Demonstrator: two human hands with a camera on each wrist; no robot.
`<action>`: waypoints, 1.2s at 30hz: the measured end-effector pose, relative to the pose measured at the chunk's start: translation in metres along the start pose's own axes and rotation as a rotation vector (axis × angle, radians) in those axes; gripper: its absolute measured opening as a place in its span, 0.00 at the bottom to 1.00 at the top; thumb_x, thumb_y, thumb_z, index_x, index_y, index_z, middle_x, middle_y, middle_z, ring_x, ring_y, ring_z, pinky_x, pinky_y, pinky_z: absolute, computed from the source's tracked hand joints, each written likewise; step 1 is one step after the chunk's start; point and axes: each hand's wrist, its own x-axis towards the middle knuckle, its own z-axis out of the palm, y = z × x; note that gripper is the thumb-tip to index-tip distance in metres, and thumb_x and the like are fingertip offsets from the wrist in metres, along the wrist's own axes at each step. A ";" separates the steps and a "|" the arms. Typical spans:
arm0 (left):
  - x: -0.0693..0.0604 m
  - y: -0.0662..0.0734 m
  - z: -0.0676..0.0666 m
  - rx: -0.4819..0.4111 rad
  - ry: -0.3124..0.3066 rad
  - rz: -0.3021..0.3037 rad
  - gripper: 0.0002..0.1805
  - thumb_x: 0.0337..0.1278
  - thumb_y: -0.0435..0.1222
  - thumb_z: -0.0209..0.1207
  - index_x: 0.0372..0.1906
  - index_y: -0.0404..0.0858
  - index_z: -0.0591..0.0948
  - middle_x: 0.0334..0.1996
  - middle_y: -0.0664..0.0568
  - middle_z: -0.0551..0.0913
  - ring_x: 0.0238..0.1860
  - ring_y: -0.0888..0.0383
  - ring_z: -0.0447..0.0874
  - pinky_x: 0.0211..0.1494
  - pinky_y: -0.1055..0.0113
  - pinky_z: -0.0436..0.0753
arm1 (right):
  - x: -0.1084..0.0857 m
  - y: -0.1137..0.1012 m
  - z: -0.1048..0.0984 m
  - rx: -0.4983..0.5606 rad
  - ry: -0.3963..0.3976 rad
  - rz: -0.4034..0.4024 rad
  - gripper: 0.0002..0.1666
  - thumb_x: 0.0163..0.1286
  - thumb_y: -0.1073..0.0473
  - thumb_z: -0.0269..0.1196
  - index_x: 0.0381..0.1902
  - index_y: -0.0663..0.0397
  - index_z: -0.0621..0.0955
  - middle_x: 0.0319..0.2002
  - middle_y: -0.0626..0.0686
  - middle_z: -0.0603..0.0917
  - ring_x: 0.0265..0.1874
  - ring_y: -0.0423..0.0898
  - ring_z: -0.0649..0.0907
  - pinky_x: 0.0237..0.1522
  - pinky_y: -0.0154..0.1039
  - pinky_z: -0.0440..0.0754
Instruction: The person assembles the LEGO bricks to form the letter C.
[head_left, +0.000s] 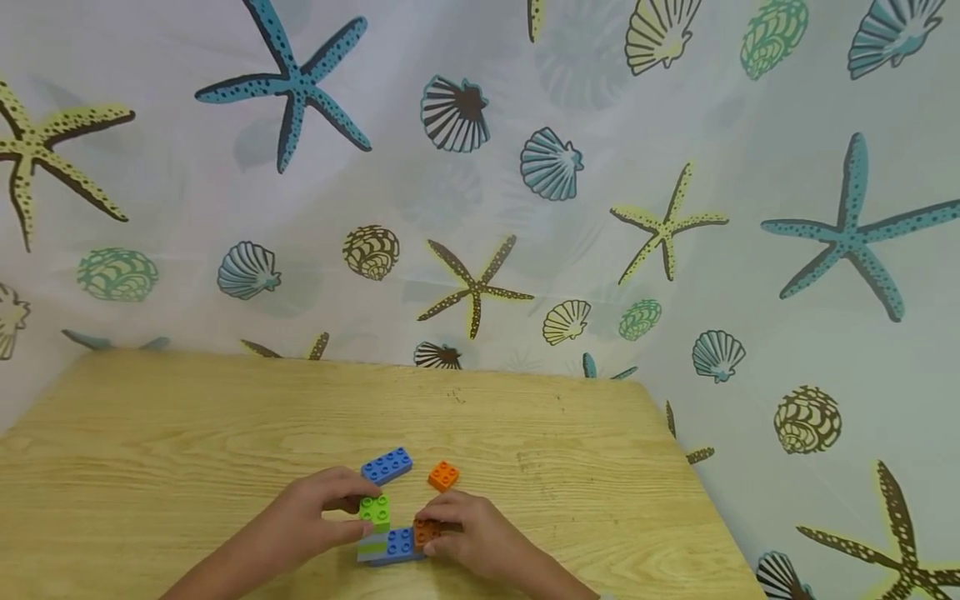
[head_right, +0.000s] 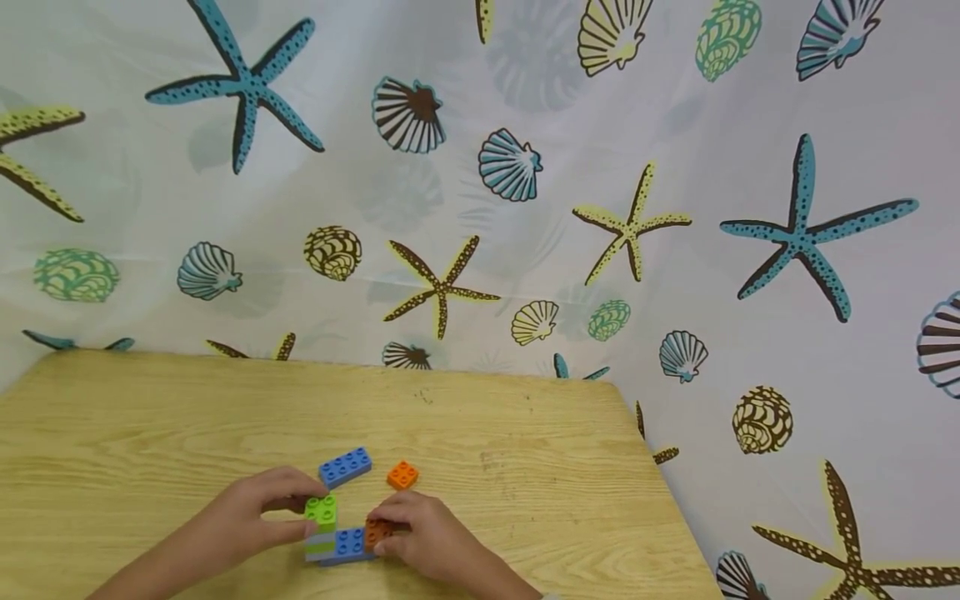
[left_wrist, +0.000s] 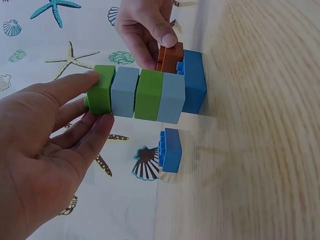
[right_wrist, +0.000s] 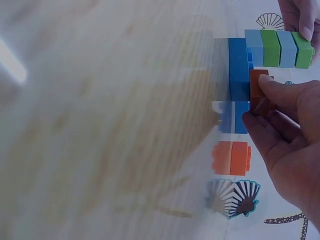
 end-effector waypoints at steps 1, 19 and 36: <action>0.000 0.000 0.000 -0.001 -0.004 -0.001 0.23 0.59 0.47 0.69 0.56 0.41 0.83 0.51 0.52 0.82 0.46 0.62 0.83 0.53 0.58 0.86 | 0.000 0.000 0.000 -0.002 0.000 0.001 0.21 0.68 0.56 0.69 0.57 0.52 0.85 0.55 0.45 0.84 0.54 0.34 0.80 0.53 0.28 0.81; 0.000 0.007 -0.002 0.076 -0.001 -0.028 0.22 0.57 0.46 0.71 0.55 0.42 0.84 0.52 0.52 0.83 0.47 0.57 0.83 0.45 0.66 0.86 | 0.002 -0.004 -0.001 0.018 0.005 0.029 0.22 0.67 0.55 0.70 0.58 0.51 0.85 0.55 0.44 0.83 0.55 0.35 0.80 0.55 0.30 0.81; -0.006 0.006 -0.003 0.037 -0.002 0.000 0.28 0.58 0.51 0.69 0.61 0.44 0.81 0.55 0.51 0.81 0.51 0.52 0.82 0.54 0.55 0.85 | 0.003 -0.018 -0.008 -0.003 0.003 0.077 0.28 0.72 0.44 0.64 0.66 0.47 0.79 0.65 0.47 0.78 0.63 0.43 0.78 0.62 0.39 0.80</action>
